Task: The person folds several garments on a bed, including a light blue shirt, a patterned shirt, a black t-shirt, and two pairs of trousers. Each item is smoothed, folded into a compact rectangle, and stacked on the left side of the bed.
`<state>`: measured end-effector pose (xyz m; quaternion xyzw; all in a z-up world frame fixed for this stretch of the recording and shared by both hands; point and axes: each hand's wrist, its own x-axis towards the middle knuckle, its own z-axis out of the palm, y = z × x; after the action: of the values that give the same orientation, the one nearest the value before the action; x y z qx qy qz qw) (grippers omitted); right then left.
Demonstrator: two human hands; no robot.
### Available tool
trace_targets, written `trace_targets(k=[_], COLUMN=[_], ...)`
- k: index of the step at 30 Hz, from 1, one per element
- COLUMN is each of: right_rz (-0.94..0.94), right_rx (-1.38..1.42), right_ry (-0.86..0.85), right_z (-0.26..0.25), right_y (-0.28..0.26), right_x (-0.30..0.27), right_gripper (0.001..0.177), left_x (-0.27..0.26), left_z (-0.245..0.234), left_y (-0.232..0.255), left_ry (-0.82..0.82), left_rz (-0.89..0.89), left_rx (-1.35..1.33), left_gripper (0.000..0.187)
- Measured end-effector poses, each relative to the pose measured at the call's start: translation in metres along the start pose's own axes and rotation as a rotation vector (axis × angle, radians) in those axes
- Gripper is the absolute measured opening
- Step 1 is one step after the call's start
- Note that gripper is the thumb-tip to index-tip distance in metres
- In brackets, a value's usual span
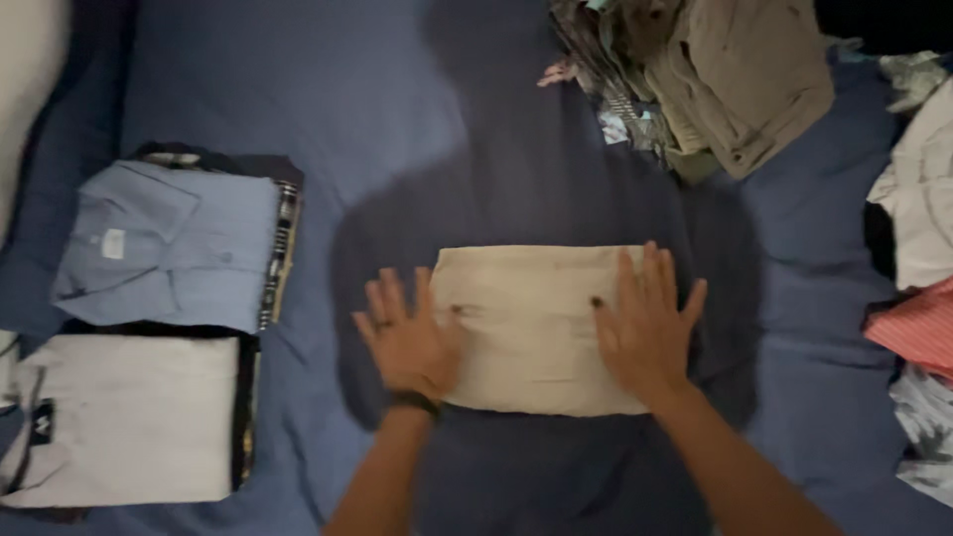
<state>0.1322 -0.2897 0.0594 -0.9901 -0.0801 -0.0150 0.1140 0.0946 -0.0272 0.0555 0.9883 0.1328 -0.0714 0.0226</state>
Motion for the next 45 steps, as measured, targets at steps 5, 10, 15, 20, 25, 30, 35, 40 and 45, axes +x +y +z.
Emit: trace_targets(k=[5, 10, 15, 20, 25, 30, 35, 40, 45], right_rz=[-0.104, -0.102, 0.083, 0.735, 1.338, 1.415, 1.163, 1.278, -0.039], right_rx=[0.048, 0.072, 0.259, 0.578, 1.125, 1.144, 1.019, 1.246, 0.951], right_ry=[-0.065, -0.068, 0.133, -0.026, -0.503, -0.61, -0.561, -0.713, -0.472], right_z=[0.021, 0.038, 0.035, 0.033, 0.032, 0.015, 0.012, 0.021, -0.002], right_y=[-0.016, 0.011, 0.04, 0.071, 0.071, 0.065, 0.076, 0.089, 0.087], right_x=[-0.039, -0.035, -0.052, -0.108, -0.092, -0.063, -0.06, -0.07, -0.101], right_gripper=[0.072, 0.077, 0.074, 0.077, 0.082, 0.092, 0.087, 0.079, 0.08], left_x=[-0.062, -0.038, -0.043, -0.084, -0.079, -0.063, -0.055, -0.051, -0.043], left_z=[0.019, 0.031, 0.027, 0.041, 0.043, 0.04, 0.036, 0.018, 0.001], left_y=[0.089, 0.035, -0.032, -0.033, -0.017, -0.008, -0.008, -0.03, -0.04], left_ry=[-0.04, -0.071, 0.092, -0.13, -0.397, -0.563, -0.655, -0.822, -0.905], left_rz=[0.341, 0.195, -0.182, -0.75, -1.166, -1.286, -1.098, -0.996, -0.804], left_rx=[-0.419, -0.304, -0.349, -0.871, -1.443, -1.627, -1.557, -1.57, -1.702], left_gripper=[0.059, 0.063, 0.077, 0.088, 0.088, 0.072, 0.065, 0.054, 0.059])
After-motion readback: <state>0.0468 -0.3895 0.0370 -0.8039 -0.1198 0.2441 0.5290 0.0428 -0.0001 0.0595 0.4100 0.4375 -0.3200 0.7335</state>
